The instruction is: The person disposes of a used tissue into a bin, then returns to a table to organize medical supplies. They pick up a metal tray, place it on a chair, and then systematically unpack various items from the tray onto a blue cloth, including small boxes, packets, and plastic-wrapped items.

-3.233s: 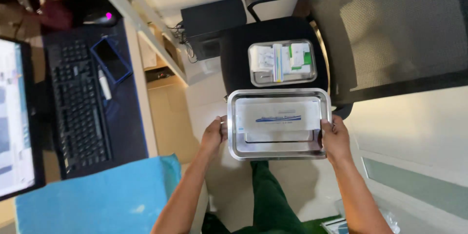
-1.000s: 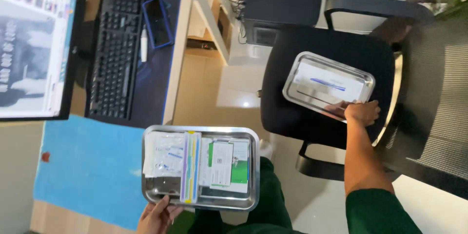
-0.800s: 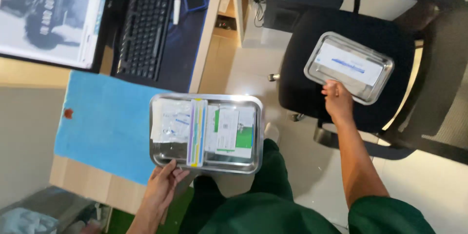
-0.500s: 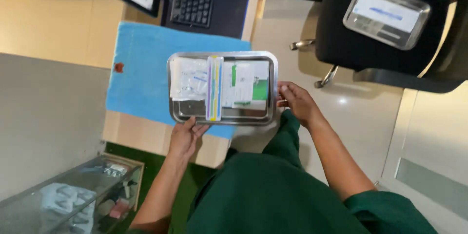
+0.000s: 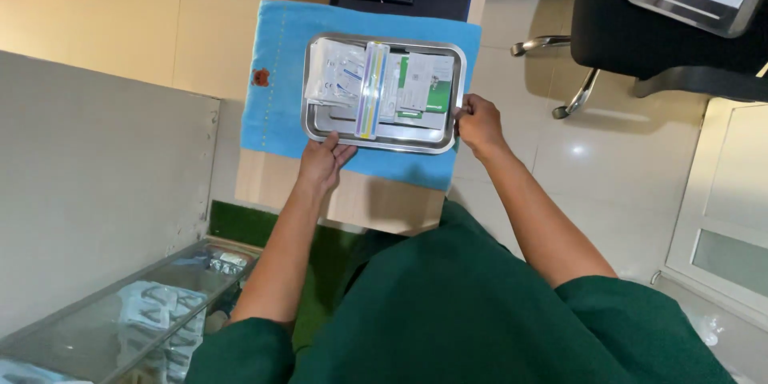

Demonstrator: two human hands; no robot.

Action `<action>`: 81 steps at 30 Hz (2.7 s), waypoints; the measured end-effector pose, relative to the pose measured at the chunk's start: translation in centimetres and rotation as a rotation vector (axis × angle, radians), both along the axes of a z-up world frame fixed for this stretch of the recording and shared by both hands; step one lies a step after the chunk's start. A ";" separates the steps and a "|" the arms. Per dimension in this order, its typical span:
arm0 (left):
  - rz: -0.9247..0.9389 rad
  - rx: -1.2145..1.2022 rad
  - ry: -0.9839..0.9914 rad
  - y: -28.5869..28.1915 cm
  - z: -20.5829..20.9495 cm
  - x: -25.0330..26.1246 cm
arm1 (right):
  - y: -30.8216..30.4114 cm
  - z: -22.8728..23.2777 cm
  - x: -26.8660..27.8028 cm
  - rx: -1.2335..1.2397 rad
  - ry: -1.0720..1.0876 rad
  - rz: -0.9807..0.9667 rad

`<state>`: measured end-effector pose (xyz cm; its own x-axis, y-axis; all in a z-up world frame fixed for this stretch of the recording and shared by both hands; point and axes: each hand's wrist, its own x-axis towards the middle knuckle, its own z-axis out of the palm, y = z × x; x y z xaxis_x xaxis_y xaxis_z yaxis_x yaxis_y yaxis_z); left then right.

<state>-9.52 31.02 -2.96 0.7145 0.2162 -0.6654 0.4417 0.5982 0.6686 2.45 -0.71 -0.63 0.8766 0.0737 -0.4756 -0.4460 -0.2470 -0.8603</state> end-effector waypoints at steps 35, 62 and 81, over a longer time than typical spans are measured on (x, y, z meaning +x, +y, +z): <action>-0.798 0.573 -0.146 6.5 7.2 0.4 | 14.1 5.9 0.2 -0.103 -0.279 -0.222; -0.674 0.150 -0.657 0.2 19.9 5.1 | 12.2 17.1 -12.8 0.561 -0.104 -0.098; -0.855 0.216 -0.492 1.9 15.6 0.5 | 12.4 13.3 -10.9 0.317 -0.213 -0.079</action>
<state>-8.99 32.96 12.69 0.8706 -0.4160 -0.2625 0.3119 0.0541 0.9486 -8.46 11.72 12.64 0.9621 0.1159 -0.2468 -0.2562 0.0742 -0.9638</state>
